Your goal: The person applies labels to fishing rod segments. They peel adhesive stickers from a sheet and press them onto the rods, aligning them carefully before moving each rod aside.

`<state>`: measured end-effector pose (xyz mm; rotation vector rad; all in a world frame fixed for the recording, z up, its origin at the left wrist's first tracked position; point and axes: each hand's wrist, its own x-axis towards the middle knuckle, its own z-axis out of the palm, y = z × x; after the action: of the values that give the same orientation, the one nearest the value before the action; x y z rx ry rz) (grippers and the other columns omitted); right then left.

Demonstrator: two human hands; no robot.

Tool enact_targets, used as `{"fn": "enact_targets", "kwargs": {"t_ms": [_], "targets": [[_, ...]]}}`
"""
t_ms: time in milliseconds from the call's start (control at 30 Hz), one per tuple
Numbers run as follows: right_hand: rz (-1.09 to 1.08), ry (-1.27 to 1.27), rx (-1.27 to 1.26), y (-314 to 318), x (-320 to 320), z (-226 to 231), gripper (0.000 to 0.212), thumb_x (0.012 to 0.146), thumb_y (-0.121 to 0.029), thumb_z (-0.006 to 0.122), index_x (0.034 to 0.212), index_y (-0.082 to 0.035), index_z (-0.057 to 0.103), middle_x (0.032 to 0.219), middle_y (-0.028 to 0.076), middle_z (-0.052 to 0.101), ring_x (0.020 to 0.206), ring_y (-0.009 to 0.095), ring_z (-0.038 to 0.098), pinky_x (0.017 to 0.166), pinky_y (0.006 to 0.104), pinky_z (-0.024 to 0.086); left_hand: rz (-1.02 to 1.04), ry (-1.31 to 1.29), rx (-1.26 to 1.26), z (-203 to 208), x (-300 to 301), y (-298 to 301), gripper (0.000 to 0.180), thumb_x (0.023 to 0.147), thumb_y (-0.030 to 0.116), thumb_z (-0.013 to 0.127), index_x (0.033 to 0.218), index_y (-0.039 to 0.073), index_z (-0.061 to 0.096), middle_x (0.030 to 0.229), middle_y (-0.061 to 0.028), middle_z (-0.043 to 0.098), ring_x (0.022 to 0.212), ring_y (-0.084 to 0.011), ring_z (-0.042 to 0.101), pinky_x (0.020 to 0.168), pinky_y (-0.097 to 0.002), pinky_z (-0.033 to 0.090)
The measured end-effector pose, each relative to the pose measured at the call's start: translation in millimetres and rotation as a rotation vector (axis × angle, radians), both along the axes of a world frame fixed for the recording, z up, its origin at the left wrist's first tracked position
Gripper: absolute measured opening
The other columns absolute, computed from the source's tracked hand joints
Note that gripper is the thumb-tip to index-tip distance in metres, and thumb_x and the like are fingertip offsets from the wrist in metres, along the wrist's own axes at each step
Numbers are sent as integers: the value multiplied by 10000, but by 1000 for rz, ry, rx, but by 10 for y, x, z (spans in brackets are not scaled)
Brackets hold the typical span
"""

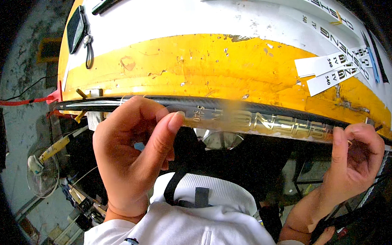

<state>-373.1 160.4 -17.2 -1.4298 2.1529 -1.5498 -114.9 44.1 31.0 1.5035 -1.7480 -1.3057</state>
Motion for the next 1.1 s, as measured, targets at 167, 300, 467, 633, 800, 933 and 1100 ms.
{"fn": "enact_targets", "kwargs": {"t_ms": [167, 300, 467, 633, 800, 933, 1100], "targets": [[16, 49, -48, 19, -42, -61, 272, 780, 135, 684, 976, -15, 571, 934, 79, 601, 780, 112, 532, 716, 228, 439, -23, -29, -80, -22, -19, -7, 182, 853, 75, 733, 764, -1, 594, 615, 0, 583, 484, -41, 512, 436, -174, 368], [-37, 64, -47, 47, -66, -78, 283, 776, 140, 687, 994, -5, 579, 944, 85, 612, 789, 119, 548, 737, 227, 450, -35, -82, -105, -23, -29, -2, 183, 845, 69, 739, 759, -2, 594, 613, -6, 589, 477, -48, 516, 431, -180, 375], [-1, 63, -51, 71, -95, -100, 306, 765, 149, 692, 1016, 12, 583, 951, 104, 616, 806, 129, 559, 745, 234, 461, -42, -72, -102, -26, -17, -9, 164, 840, 41, 732, 760, -3, 595, 616, -12, 592, 477, -52, 522, 433, -181, 379], [20, 80, -61, 84, -124, -115, 308, 764, 154, 691, 1021, 21, 585, 959, 119, 619, 813, 142, 566, 754, 243, 469, -61, -76, -96, -21, -3, -18, 165, 835, 34, 735, 759, -4, 593, 625, -14, 596, 490, -52, 532, 445, -181, 388], [2, 91, -76, 91, -112, -117, 296, 771, 155, 684, 1017, 24, 584, 973, 131, 620, 813, 147, 565, 752, 249, 472, -59, -84, -94, -21, -7, -24, 177, 829, 39, 744, 752, 0, 590, 624, -9, 593, 498, -47, 533, 454, -180, 385], [25, 85, -70, 83, -103, -110, 295, 775, 157, 676, 1022, 23, 586, 967, 127, 618, 807, 142, 558, 744, 247, 468, -59, -89, -94, -14, -14, -24, 183, 824, 36, 749, 746, 2, 587, 621, -6, 590, 500, -45, 530, 456, -177, 372], [49, 76, -69, 80, -104, -109, 298, 775, 159, 672, 1028, 29, 582, 940, 130, 614, 800, 141, 550, 734, 240, 455, -58, -109, -93, -2, -19, -26, 196, 820, 37, 755, 736, 4, 581, 615, -4, 585, 505, -44, 530, 458, -178, 367]]}}
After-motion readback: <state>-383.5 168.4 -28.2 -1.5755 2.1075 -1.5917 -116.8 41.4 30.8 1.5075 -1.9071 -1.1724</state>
